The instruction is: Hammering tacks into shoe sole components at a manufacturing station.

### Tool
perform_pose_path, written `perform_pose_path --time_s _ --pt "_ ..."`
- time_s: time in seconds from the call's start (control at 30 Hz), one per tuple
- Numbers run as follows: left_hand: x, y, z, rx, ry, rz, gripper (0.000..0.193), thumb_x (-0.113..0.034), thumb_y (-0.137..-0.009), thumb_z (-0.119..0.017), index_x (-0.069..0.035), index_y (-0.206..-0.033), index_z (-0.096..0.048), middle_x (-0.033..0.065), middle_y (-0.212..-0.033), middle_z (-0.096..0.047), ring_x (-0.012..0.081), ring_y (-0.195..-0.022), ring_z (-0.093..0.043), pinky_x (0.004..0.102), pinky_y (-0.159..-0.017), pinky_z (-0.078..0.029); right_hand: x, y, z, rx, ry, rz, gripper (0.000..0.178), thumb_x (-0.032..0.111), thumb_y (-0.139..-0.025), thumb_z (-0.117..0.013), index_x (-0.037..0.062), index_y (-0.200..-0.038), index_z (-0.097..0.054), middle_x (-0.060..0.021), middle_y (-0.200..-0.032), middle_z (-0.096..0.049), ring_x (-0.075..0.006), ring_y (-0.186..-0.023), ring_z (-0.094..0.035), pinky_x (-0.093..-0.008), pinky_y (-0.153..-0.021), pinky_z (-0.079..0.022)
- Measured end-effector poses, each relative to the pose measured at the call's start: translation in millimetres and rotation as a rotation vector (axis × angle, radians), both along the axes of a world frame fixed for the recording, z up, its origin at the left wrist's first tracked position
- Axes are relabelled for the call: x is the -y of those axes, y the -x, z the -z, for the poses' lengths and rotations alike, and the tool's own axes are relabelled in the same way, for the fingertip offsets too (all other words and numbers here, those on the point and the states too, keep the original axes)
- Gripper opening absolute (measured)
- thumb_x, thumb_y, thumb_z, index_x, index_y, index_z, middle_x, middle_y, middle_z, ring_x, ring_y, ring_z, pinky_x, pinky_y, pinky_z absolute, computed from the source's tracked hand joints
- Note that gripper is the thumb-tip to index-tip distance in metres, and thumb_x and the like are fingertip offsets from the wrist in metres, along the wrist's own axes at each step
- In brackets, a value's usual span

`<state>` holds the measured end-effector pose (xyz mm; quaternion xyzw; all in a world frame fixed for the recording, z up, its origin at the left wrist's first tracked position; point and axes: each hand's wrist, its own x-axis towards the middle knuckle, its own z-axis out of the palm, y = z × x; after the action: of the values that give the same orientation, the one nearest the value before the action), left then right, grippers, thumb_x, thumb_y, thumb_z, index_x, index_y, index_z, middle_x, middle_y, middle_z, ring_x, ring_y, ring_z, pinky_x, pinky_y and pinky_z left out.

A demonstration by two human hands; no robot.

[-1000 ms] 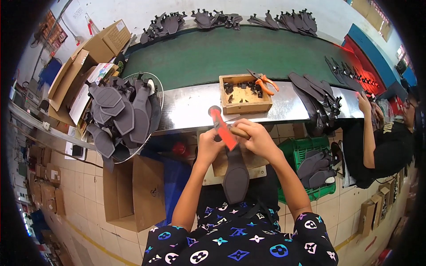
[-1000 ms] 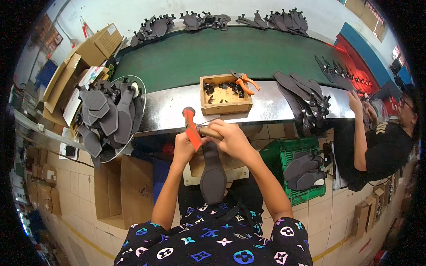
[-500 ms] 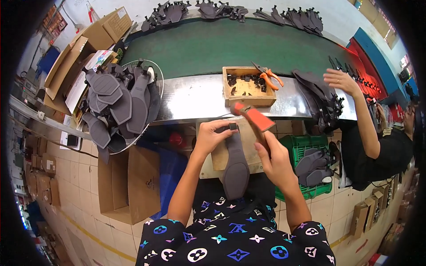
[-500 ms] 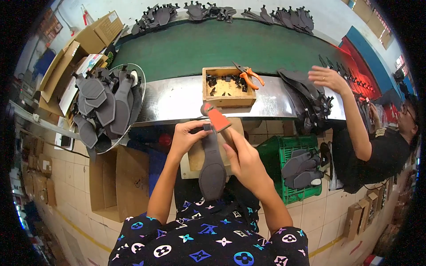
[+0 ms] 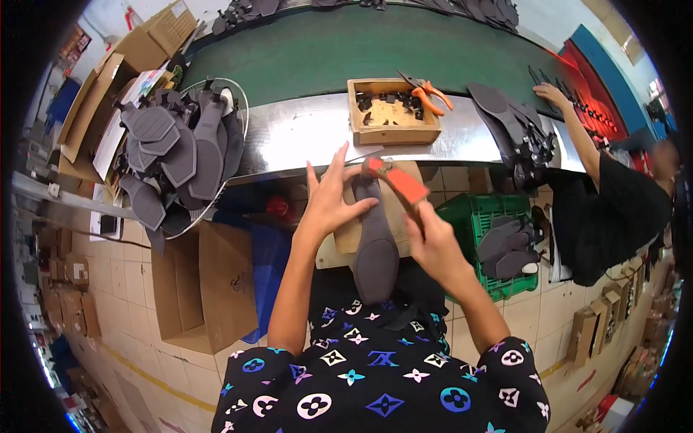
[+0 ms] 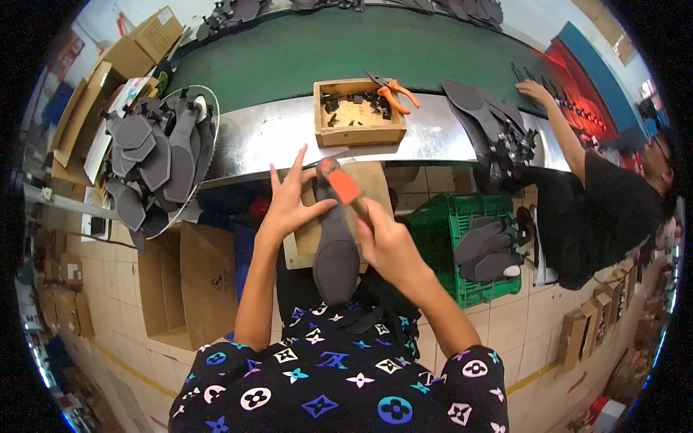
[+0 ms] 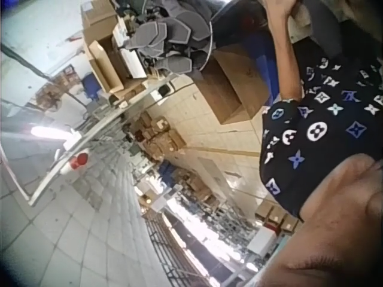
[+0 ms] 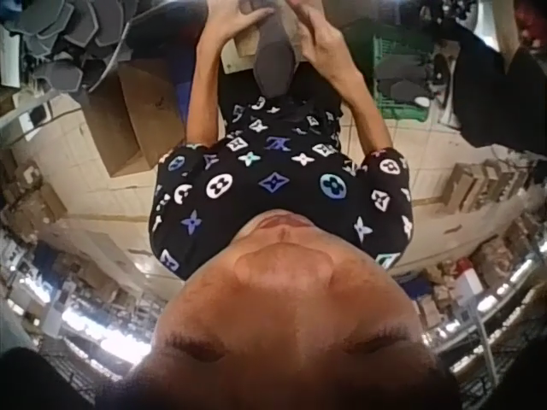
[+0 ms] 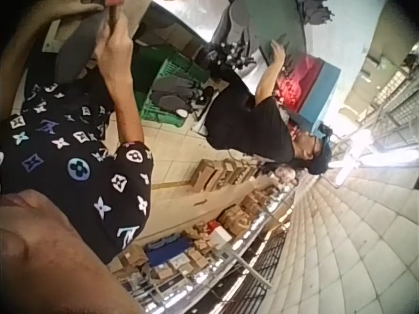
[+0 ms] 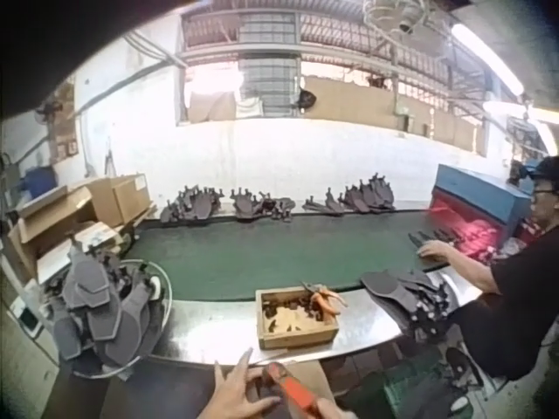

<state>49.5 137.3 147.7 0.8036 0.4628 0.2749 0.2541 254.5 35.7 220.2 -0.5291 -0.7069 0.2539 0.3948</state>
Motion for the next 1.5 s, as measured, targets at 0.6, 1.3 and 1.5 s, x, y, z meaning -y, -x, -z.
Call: perform_pose_path --time_s 0.6,1.3,1.5 --pt "72 4 -43 0.601 0.329 0.262 0.019 -0.017 -0.091 -0.068 -0.001 -0.098 -0.074 0.0089 -0.083 -0.071 0.0128 -0.071 -0.064 0.0258 -0.063 -0.049 -6 -22 -5 0.138 -0.251 0.101 0.034 0.004 -0.091 -0.064 -0.0012 -0.124 -0.056 -0.0204 -0.095 -0.065 -0.0384 -0.075 -0.066 -0.0417 -0.063 -0.053" --pt "128 10 -114 0.818 0.789 0.606 0.022 -0.02 -0.093 -0.07 0.003 -0.094 -0.071 0.0081 -0.076 -0.064 0.0132 -0.069 -0.06 0.0285 -0.065 -0.044 -5 -6 -47 -0.423 0.166 -0.964 0.041 0.039 -0.091 -0.071 -0.0002 -0.102 -0.068 -0.0136 -0.102 -0.063 -0.0286 -0.091 -0.06 -0.0393 -0.081 -0.051" --pt "138 7 -112 0.876 0.93 0.561 0.031 -0.025 -0.1 -0.06 0.006 -0.104 -0.064 0.0084 -0.092 -0.063 0.0145 -0.092 -0.059 0.0286 -0.08 -0.047 29 22 -41 -0.865 0.563 -0.597 0.06 0.068 -0.089 -0.056 0.0086 -0.091 -0.061 -0.0072 -0.095 -0.055 -0.0295 -0.103 -0.054 -0.0452 -0.096 -0.044"
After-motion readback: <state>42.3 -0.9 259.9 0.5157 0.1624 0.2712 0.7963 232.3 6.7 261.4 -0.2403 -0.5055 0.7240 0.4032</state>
